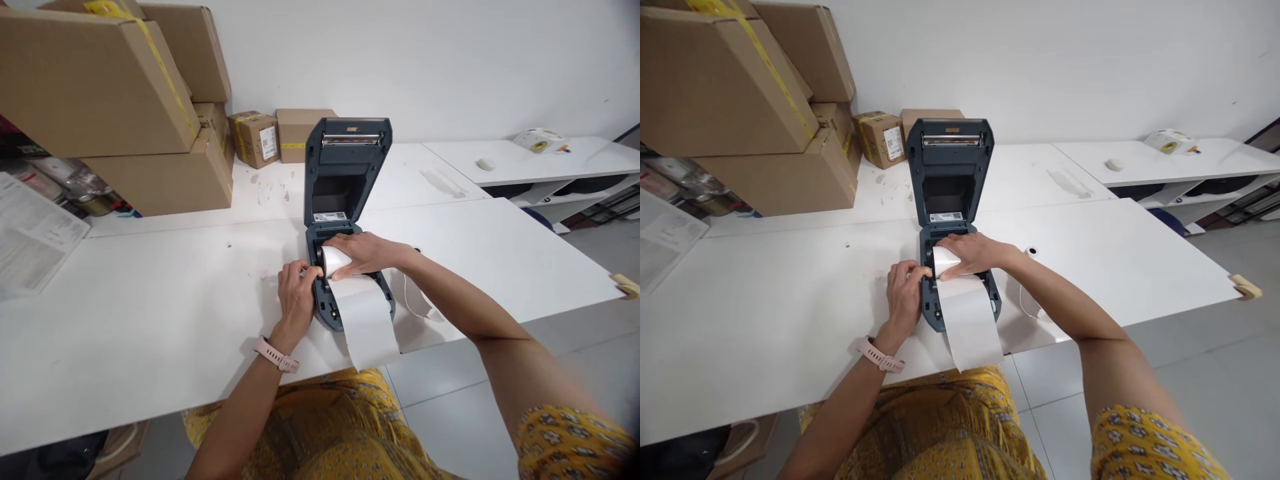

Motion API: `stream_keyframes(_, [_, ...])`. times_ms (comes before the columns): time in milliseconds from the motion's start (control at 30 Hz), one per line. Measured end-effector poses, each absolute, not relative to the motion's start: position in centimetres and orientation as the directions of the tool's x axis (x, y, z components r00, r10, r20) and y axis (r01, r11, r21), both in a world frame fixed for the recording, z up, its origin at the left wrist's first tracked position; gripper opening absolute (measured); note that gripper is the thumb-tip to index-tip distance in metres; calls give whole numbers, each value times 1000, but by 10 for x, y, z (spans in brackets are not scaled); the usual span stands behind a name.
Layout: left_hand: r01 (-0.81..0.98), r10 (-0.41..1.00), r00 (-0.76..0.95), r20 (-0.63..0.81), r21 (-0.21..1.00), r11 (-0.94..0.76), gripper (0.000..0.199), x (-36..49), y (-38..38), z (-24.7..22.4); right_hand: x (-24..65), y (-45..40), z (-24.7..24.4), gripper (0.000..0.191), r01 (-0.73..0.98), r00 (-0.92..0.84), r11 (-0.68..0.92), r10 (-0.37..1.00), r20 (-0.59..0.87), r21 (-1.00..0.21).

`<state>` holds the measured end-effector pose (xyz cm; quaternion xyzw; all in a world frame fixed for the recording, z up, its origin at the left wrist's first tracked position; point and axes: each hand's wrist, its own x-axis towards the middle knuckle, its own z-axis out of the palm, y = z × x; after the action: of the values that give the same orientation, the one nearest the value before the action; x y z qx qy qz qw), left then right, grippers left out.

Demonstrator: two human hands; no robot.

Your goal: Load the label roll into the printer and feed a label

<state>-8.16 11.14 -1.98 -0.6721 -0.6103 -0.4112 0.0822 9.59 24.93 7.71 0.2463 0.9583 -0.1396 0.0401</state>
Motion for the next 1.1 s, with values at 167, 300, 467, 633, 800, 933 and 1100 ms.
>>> stream_keyframes(167, [879, 776, -77, 625, 411, -243, 31, -83, 110, -18, 106, 222, 62, 68, 467, -871, 871, 483, 88, -154])
stream_keyframes(300, [885, 771, -72, 633, 397, -243, 27, -82, 109, -17, 125, 170, 53, 49, 430, -857, 888, 457, 237, -161])
stream_keyframes(467, [885, 767, -82, 636, 400, -238, 26, -82, 110, -18, 138, 124, 37, 50, 493, -804, 859, 510, 306, -138])
stream_keyframes(633, [882, 784, -71, 616, 406, -240, 25, -83, 109, -17, 135, 114, 24, 64, 495, -776, 857, 510, 371, -144])
stream_keyframes(800, [871, 789, -81, 609, 429, -241, 26, -83, 108, -17, 136, 110, 21, 68, 504, -760, 841, 540, 361, -198])
stream_keyframes(933, [864, 790, -88, 606, 441, -242, 27, -83, 108, -18, 138, 109, 22, 67, 512, -758, 834, 551, 349, -205])
stream_keyframes(1100, [868, 785, -77, 614, 429, -250, 27, -84, 109, -19, 138, 109, 22, 65, 511, -756, 839, 543, 366, -190])
